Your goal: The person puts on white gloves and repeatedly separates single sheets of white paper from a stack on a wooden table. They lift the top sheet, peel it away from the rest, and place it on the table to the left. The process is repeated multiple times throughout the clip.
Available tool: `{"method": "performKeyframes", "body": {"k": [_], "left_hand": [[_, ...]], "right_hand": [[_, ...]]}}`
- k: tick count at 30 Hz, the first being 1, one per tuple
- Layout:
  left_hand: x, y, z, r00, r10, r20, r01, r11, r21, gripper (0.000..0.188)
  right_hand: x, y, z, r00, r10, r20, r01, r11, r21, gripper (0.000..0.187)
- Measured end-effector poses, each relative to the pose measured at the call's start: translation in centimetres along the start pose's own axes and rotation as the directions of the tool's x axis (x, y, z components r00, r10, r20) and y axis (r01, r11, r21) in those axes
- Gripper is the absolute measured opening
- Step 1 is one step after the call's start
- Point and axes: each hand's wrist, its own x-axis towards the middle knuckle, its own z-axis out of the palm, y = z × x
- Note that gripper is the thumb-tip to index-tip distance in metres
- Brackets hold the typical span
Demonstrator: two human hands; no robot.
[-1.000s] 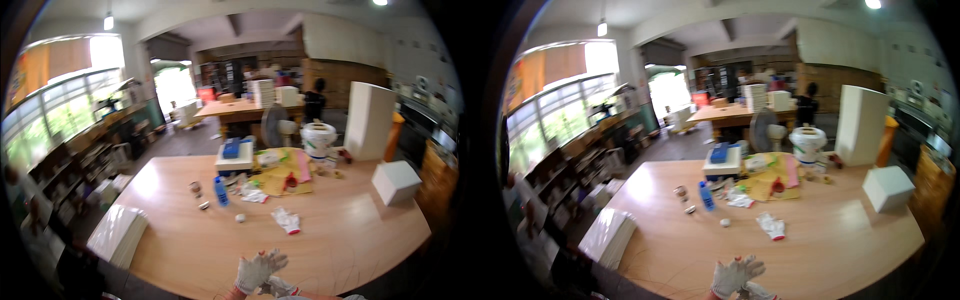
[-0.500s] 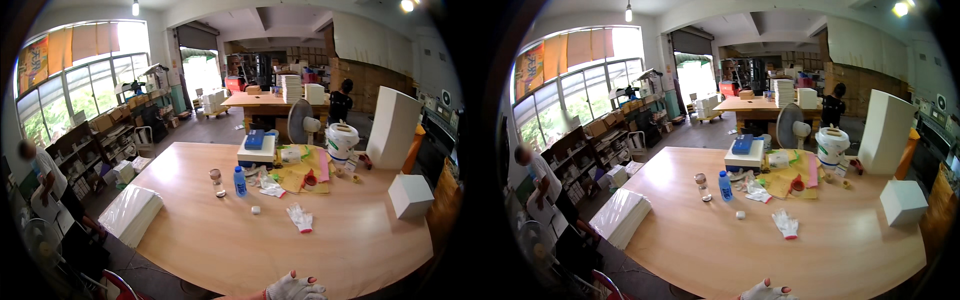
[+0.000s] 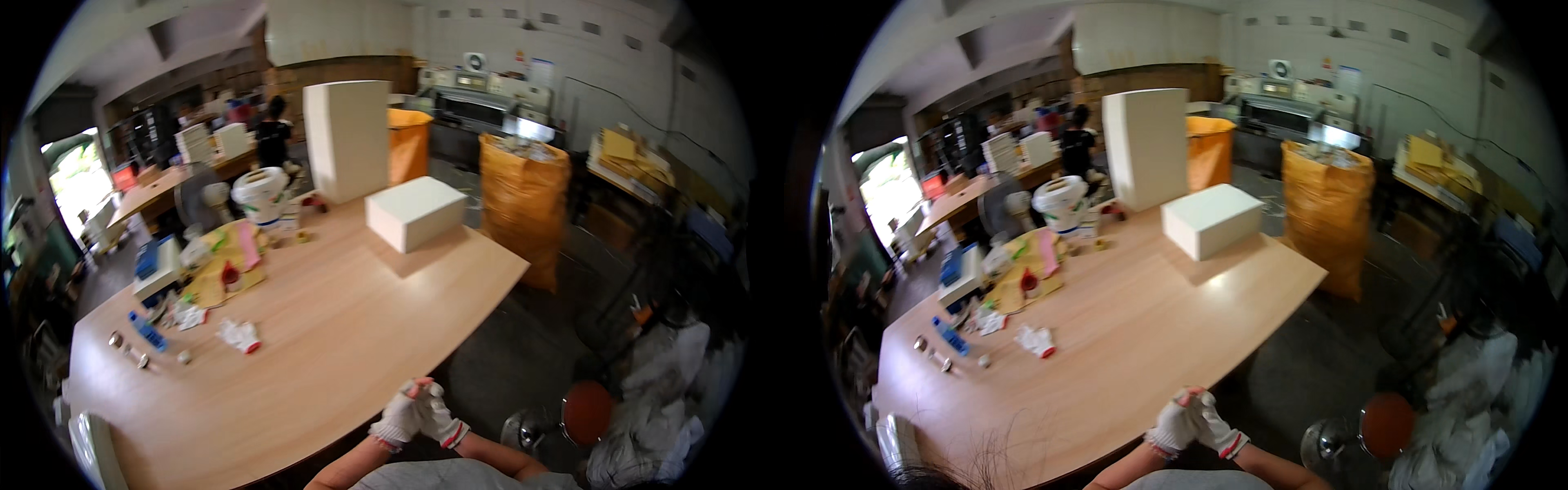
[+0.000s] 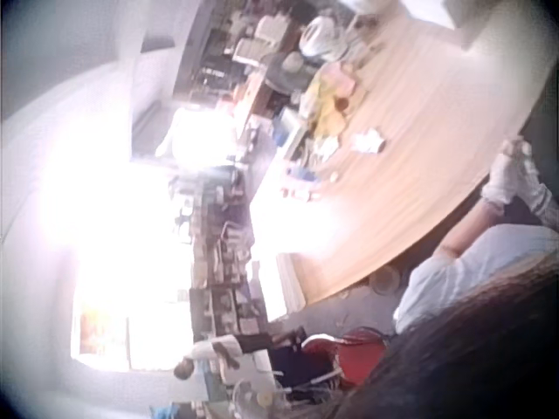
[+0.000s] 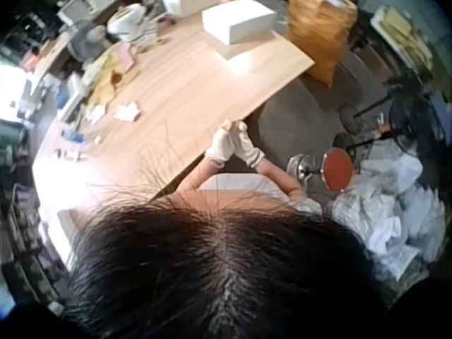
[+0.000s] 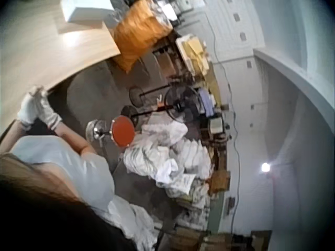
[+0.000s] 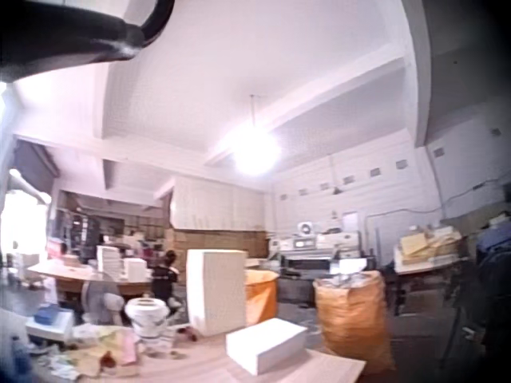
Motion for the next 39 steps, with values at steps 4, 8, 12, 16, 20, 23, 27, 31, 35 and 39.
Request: {"method": "performKeyframes", "body": {"k": [4, 8, 12, 16, 20, 23, 27, 31, 35, 39], "left_hand": [[2.2, -1.6, -0.3, 0.897, 0.266, -0.352, 0.118, 0.624, 0.772, 0.051], [4.7, -6.3, -3.2, 0.964, -0.080, -0.254, 0.266, 0.292, 0.919, 0.048], [8.7, -6.4, -0.9, 0.934, -0.115, -0.338, 0.329, -0.090, 0.940, 0.033], [13.1, -6.2, -4.9, 0.911, -0.287, -0.297, 0.207, -0.306, 0.929, 0.022], [17.1, -7.4, -6.5, 0.927, -0.138, -0.349, 0.314, -0.223, 0.923, 0.030], [20.4, -6.8, -11.3, 1.000, -0.026, 0.005, -0.017, -0.494, 0.869, 0.048], [24.2, -6.2, -13.6, 0.978, -0.153, -0.142, -0.026, -0.764, 0.645, 0.077], [26.3, -6.0, -17.2, 0.979, -0.203, -0.035, -0.164, -0.872, 0.461, 0.082], [27.0, -6.5, -15.7, 0.988, -0.149, 0.032, -0.148, -0.896, 0.418, 0.070], [28.3, -7.0, -14.6, 0.986, -0.165, 0.026, -0.161, -0.901, 0.403, 0.071]], "right_hand": [[3.4, -4.7, -8.8, 0.887, 0.396, -0.237, 0.059, 0.413, 0.909, 0.051], [5.6, -5.9, -11.2, 0.893, 0.373, -0.252, 0.147, 0.286, 0.947, 0.059], [7.7, -4.3, -13.8, 0.794, 0.490, -0.359, 0.123, 0.448, 0.885, 0.041], [7.5, 3.1, -18.0, 0.784, 0.501, -0.366, -0.085, 0.671, 0.736, 0.039], [3.8, 5.0, -25.6, 0.506, 0.809, -0.299, -0.350, 0.509, 0.786, 0.040], [-4.3, 8.6, -33.2, 0.147, 0.852, -0.503, -0.292, 0.523, 0.800, 0.033], [-25.4, 19.6, -40.8, -0.269, 0.630, -0.729, -0.074, 0.741, 0.667, 0.024], [-27.2, 15.1, -43.1, -0.264, 0.628, -0.732, -0.904, -0.426, -0.039, 0.042], [-31.4, 18.0, -48.4, -0.119, 0.846, -0.520, -0.672, -0.454, -0.585, 0.051], [-31.0, 21.0, -53.2, -0.136, 0.841, -0.524, -0.748, -0.434, -0.502, 0.052]]}}
